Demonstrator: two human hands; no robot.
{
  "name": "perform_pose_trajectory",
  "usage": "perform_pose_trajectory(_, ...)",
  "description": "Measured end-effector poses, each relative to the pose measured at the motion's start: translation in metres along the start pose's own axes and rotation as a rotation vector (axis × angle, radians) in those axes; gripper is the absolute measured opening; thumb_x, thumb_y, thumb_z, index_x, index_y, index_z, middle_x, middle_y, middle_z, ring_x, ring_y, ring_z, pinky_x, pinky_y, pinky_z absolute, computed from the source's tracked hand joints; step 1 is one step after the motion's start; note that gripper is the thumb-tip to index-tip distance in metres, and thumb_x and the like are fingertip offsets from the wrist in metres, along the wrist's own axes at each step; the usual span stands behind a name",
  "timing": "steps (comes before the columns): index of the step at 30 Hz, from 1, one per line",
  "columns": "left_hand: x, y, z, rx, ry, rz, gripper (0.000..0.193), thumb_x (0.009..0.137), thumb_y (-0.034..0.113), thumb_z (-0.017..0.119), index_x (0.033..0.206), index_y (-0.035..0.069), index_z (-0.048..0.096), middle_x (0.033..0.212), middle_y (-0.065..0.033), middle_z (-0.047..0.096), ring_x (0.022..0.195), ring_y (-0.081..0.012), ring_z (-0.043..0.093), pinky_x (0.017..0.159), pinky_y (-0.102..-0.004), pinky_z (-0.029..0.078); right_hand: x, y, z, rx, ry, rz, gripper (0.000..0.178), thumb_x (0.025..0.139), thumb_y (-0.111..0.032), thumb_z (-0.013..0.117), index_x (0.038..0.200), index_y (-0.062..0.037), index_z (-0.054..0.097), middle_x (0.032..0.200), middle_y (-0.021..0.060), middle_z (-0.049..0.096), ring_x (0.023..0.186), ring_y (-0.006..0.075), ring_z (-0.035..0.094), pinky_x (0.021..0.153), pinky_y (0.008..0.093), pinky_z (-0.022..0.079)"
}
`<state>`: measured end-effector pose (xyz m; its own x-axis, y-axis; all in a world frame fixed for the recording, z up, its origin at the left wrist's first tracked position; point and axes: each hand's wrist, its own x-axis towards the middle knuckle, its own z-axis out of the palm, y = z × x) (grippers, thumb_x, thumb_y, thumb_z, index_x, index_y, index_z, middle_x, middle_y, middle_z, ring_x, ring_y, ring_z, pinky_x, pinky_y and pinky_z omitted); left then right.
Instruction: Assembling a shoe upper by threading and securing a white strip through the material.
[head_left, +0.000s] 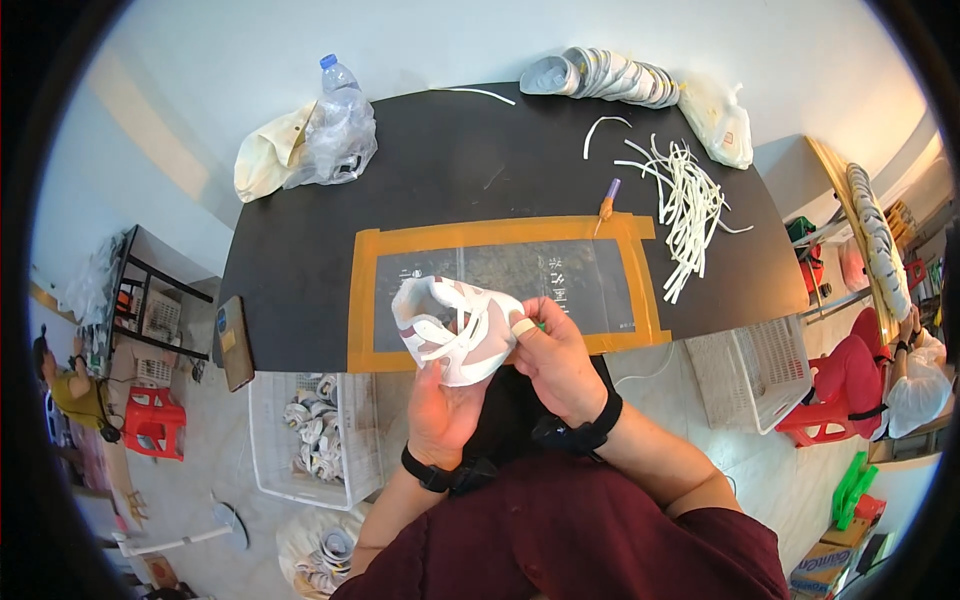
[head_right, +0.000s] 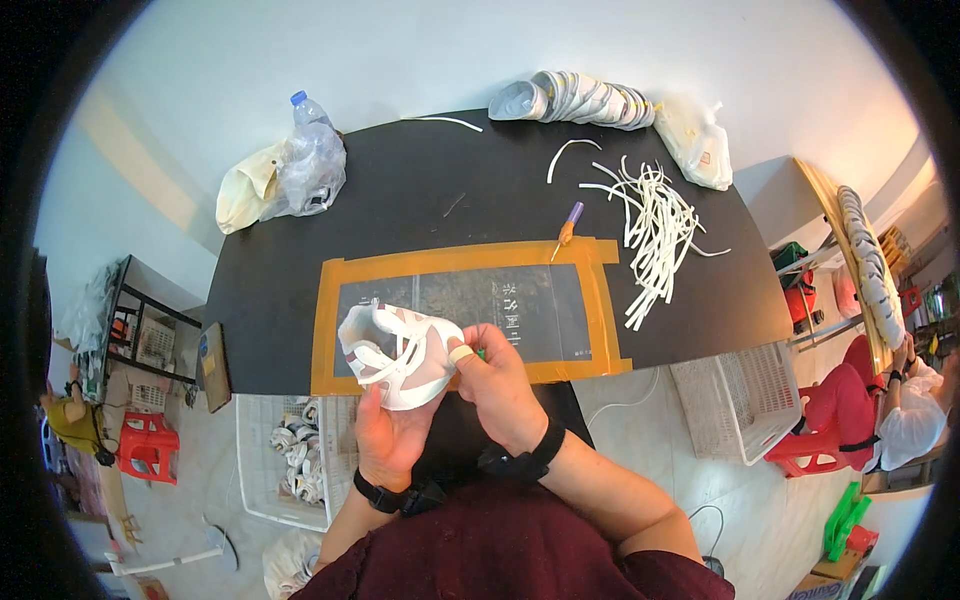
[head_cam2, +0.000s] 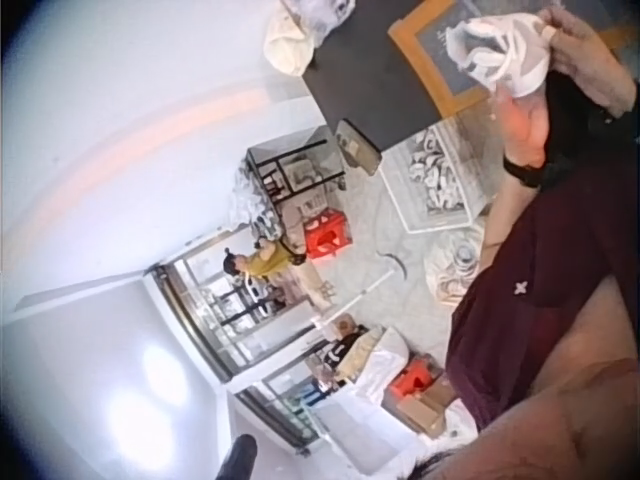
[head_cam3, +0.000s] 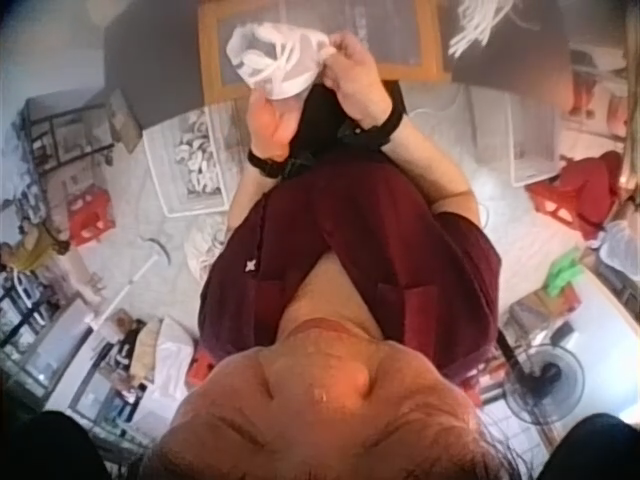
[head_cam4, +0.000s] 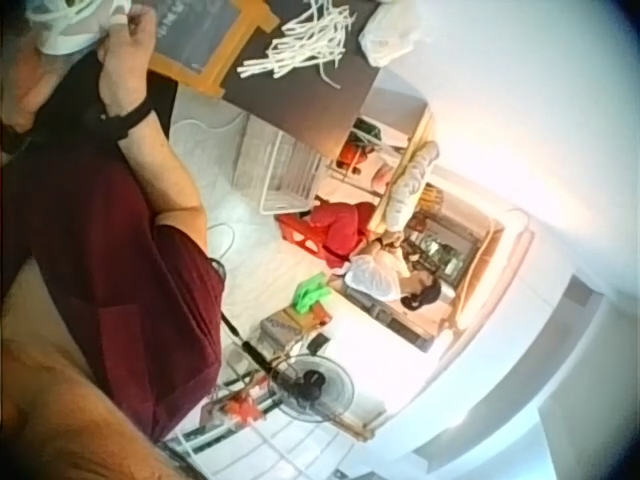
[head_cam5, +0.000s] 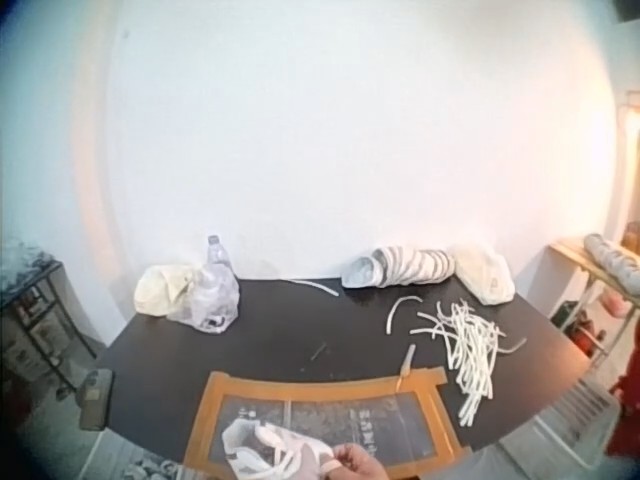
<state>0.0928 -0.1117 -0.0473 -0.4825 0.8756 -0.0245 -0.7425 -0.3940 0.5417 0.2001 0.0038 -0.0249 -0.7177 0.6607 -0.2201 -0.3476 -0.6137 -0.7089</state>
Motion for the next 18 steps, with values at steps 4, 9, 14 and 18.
perform_pose_trajectory(4, 0.004, 0.003, -0.017, -0.126, 0.049, -0.031, 0.065, 0.089, 0.029, 0.069, 0.144, 0.012, 0.041, 0.146, -0.0094, 0.047, 0.137, -0.0287, 0.043, 0.112, -0.0508, 0.037, 0.005, -0.005, -0.012, -0.671, 0.104, -0.229, 0.015, 0.093, -0.012, 0.065, 0.104, -0.0068, 0.058, 0.092, 0.0014, 0.058, 0.076, 0.0111, 0.054, 0.065, 0.0237, 0.045)
perform_pose_trajectory(9, 0.009, 0.005, -0.013, -0.08, 0.06, -0.028, 0.05, 0.089, 0.012, 0.066, 0.136, 0.009, 0.049, 0.131, -0.0064, 0.059, 0.121, -0.022, 0.057, 0.105, -0.0402, 0.046, 0.005, -0.033, 0.004, -1.086, -0.054, -0.685, 0.023, 0.083, -0.005, 0.07, 0.105, -0.0095, 0.069, 0.103, 0.0086, 0.06, 0.092, 0.0249, 0.063, 0.075, 0.0318, 0.053)
perform_pose_trajectory(14, 0.009, 0.007, -0.002, 0.104, 0.081, -0.026, 0.05, 0.093, 0.019, 0.065, 0.139, 0.01, 0.047, 0.132, -0.0051, 0.058, 0.122, -0.0199, 0.055, 0.104, -0.0379, 0.045, 0.01, -0.026, 0.016, -1.186, -0.269, -0.743, 0.021, 0.083, -0.009, 0.071, 0.103, -0.0141, 0.068, 0.105, 0.0068, 0.058, 0.085, 0.025, 0.067, 0.071, 0.0343, 0.055)
perform_pose_trajectory(18, 0.008, 0.008, 0.005, 0.207, 0.168, -0.006, 0.043, 0.097, 0.019, 0.06, 0.137, 0.009, 0.049, 0.129, -0.0037, 0.059, 0.119, -0.0183, 0.057, 0.102, -0.0359, 0.046, 0.012, -0.02, 0.017, -1.343, -0.31, -0.735, 0.02, 0.082, -0.01, 0.07, 0.1, -0.015, 0.065, 0.105, 0.0065, 0.055, 0.08, 0.0276, 0.066, 0.066, 0.0377, 0.055)
